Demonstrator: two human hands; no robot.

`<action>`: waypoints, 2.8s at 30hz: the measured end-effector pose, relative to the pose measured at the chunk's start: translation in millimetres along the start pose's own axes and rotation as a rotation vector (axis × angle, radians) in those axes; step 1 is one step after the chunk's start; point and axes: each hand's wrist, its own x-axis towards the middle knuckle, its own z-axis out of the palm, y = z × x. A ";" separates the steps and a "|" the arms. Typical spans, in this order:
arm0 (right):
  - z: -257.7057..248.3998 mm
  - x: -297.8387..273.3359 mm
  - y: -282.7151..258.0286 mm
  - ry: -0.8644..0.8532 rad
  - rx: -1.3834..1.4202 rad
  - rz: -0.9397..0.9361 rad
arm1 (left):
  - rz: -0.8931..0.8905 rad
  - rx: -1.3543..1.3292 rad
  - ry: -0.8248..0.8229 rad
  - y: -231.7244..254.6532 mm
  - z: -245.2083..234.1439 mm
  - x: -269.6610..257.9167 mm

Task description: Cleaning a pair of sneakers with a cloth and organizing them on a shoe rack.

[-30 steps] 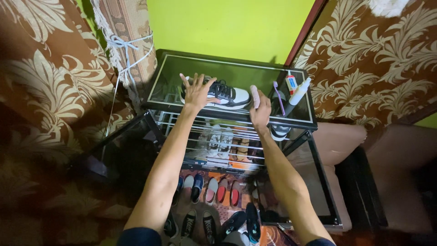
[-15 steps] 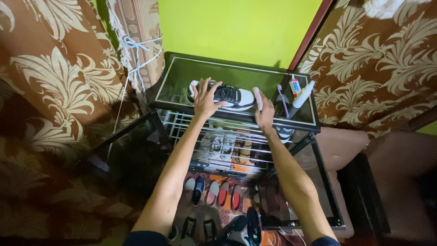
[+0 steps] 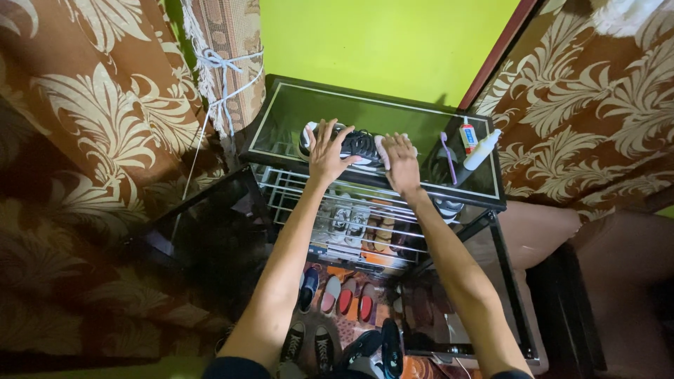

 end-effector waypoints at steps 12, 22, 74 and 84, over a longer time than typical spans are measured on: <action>-0.4 -81.7 14.3 -0.021 0.135 -0.370 | -0.015 0.025 -0.024 -5.3 10.5 3.6; -52.3 -7.8 -9.7 0.290 0.208 0.123 | 0.010 0.021 -0.007 4.0 -5.6 -3.7; -56.3 -49.3 -7.3 -0.084 -0.014 0.244 | -0.058 0.135 0.133 22.5 -2.4 -17.9; -57.4 -49.4 -8.1 -0.125 -0.064 0.246 | -0.487 -0.318 0.247 85.4 29.2 -42.3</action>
